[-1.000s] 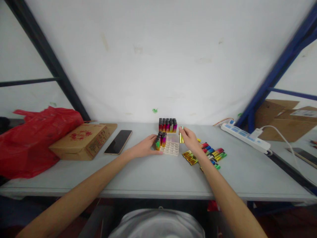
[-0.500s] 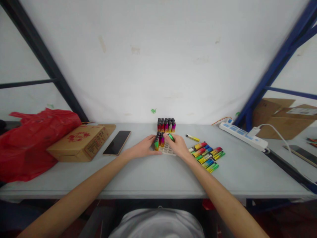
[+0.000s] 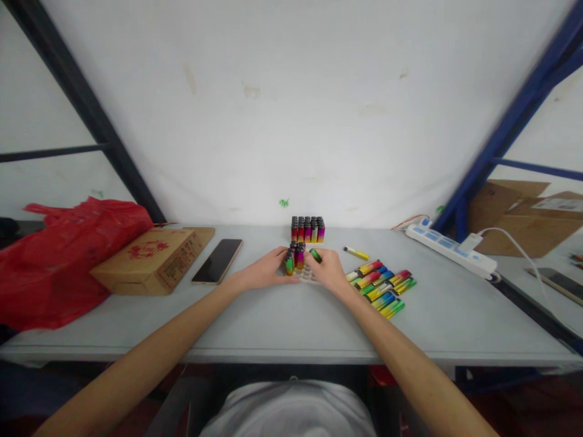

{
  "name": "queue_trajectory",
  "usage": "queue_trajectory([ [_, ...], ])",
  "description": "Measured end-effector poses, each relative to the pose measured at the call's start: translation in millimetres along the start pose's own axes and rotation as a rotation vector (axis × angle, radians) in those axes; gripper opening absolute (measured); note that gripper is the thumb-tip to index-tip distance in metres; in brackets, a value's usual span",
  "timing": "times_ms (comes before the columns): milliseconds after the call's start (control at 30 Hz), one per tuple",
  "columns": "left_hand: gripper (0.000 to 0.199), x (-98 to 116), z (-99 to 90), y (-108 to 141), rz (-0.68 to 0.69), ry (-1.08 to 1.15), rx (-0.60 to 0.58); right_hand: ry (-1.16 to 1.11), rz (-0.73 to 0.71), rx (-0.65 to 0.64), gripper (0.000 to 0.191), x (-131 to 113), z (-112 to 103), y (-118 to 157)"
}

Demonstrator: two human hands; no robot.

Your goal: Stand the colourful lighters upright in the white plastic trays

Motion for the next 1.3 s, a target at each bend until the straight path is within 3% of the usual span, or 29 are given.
queue_trajectory([
  [533,0.071,-1.0,-0.2,0.7,0.015,0.001,0.009,0.043,-0.064,-0.011,0.048,-5.9,-5.5,0.2],
  [700,0.07,-0.1,-0.3,0.9,0.012,0.015,0.002,0.053,-0.093,-0.074,0.038,-8.8,-13.4,2.7],
  [900,0.069,2.0,-1.5,1.4,0.013,0.028,0.016,0.157,-0.363,-0.169,0.037,-26.6,-17.2,7.0],
  [1000,0.069,2.0,-1.0,1.4,0.02,0.02,0.011,0.207,-0.423,-0.166,0.04,-30.3,-17.6,8.1],
  [1300,0.069,-1.2,0.3,0.7,0.01,0.008,-0.006,0.139,-0.283,-0.182,0.043,-20.2,-10.5,5.9],
])
Point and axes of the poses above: each hand's wrist, its own y-axis away from the middle knuckle, its own z-axis out of the palm, x = y × z, the point moved 6 cm from there along -y, towards the middle knuckle, and after that the axes turned 3 degrees about -x, right-handed, at the moved point
